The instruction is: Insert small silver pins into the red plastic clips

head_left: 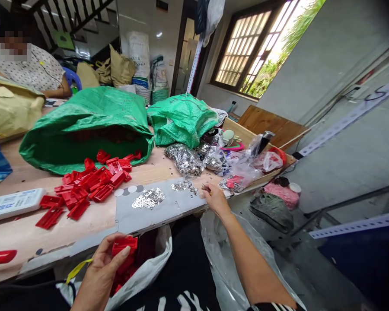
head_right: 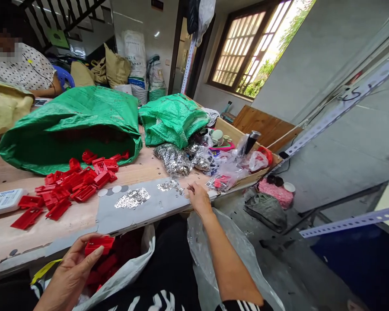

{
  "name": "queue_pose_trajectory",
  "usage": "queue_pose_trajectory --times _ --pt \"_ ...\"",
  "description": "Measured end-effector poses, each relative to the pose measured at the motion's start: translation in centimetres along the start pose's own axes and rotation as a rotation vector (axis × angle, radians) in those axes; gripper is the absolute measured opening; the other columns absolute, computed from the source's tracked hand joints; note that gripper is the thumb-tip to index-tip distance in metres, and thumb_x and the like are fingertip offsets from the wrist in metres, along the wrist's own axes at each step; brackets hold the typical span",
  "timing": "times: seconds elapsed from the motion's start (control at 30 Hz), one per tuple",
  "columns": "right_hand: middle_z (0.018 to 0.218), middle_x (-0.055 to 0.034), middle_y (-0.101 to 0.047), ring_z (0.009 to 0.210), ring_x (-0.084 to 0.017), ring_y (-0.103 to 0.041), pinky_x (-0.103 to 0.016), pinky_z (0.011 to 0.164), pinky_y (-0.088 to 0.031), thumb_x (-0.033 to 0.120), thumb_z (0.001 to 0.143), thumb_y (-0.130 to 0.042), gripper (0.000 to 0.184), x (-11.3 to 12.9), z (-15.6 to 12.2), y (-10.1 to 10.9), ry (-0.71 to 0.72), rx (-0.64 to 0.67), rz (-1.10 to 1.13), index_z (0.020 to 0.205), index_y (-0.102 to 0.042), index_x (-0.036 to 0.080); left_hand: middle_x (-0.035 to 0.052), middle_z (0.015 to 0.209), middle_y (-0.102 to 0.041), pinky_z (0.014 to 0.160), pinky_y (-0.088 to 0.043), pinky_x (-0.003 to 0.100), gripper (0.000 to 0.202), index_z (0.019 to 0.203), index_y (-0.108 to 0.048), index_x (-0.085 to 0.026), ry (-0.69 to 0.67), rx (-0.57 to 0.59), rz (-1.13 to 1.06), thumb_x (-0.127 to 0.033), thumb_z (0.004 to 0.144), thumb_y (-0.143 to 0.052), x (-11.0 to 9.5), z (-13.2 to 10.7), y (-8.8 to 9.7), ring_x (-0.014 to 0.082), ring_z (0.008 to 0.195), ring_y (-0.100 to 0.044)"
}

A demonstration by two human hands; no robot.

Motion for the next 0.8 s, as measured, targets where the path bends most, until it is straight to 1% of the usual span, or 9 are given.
queue_pose_trajectory --times 0.1,0.17,0.37,0.5,0.63,0.73,0.8 --pt "0.087 -0.0056 -0.066 0.080 -0.017 -0.059 -0.026 0.071 -0.041 0.019 0.080 -0.052 0.014 0.1 0.0 -0.6 0.001 0.028 -0.028 0.088 -0.064 0.017 0.0013 0.089 -0.073 0.062 -0.058 0.021 0.051 0.095 -0.059 -0.021 -0.009 -0.050 -0.021 -0.032 0.051 -0.083 -0.2 -0.2 -0.1 0.0168 0.075 -0.069" --pt "0.087 -0.0047 -0.066 0.080 -0.017 -0.059 -0.025 0.070 -0.039 0.020 0.080 -0.054 0.012 0.4 0.0 -1.0 0.004 0.033 -0.048 0.086 -0.064 0.018 0.0007 0.089 -0.073 0.063 -0.057 0.019 0.053 0.093 -0.060 -0.021 0.002 -0.074 -0.044 -0.030 0.048 -0.085 -0.3 -0.3 -0.1 0.0161 0.075 -0.069" --pt "0.083 -0.0035 -0.065 0.077 -0.016 -0.057 -0.024 0.067 -0.036 0.024 0.081 -0.057 0.008 1.0 -0.1 -1.7 0.014 0.051 -0.093 0.084 -0.063 0.020 0.0024 0.087 -0.074 0.066 -0.057 0.019 0.053 0.094 -0.061 -0.020 0.037 -0.075 -0.084 -0.028 0.047 -0.086 -0.5 -0.4 -0.1 0.0166 0.077 -0.069" --pt "0.084 -0.0030 -0.066 0.078 -0.016 -0.057 -0.023 0.067 -0.037 0.022 0.081 -0.056 0.008 1.3 -0.2 -1.8 0.038 0.081 -0.091 0.085 -0.063 0.020 0.0018 0.089 -0.074 0.063 -0.057 0.021 0.054 0.092 -0.061 -0.020 0.047 -0.078 -0.089 -0.028 0.045 -0.086 -0.4 -0.4 0.0 0.0176 0.076 -0.069" --pt "0.089 -0.0020 -0.067 0.082 -0.016 -0.059 -0.022 0.068 -0.038 0.022 0.081 -0.055 0.010 1.4 -0.2 -1.7 0.064 0.107 -0.076 0.087 -0.064 0.021 0.0002 0.085 -0.074 0.060 -0.057 0.019 0.055 0.091 -0.061 -0.021 0.024 -0.101 -0.098 -0.028 0.043 -0.087 -0.5 -0.6 -0.1 0.0167 0.072 -0.069" --pt "0.090 -0.0019 -0.068 0.083 -0.016 -0.059 -0.023 0.069 -0.039 0.022 0.081 -0.055 0.012 0.9 -0.1 -1.3 0.051 0.105 -0.083 0.089 -0.065 0.021 -0.0006 0.083 -0.074 0.060 -0.056 0.018 0.055 0.092 -0.060 -0.021 0.032 -0.091 -0.099 -0.027 0.044 -0.087 -0.4 -0.6 -0.1 0.0152 0.070 -0.069" --pt "0.089 -0.0017 -0.068 0.083 -0.016 -0.060 -0.022 0.069 -0.039 0.022 0.081 -0.055 0.013 0.3 0.1 -0.9 0.036 0.100 -0.093 0.089 -0.065 0.022 0.0003 0.084 -0.074 0.061 -0.056 0.018 0.054 0.092 -0.061 -0.021 0.026 -0.093 -0.102 -0.027 0.045 -0.086 -0.2 -0.5 0.0 0.0159 0.072 -0.069"
Point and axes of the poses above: each hand's wrist, its own z-axis towards the middle knuckle, its own y-axis out of the back of the hand, x = y × z, the point moved 5 cm from there along z, towards the middle knuckle
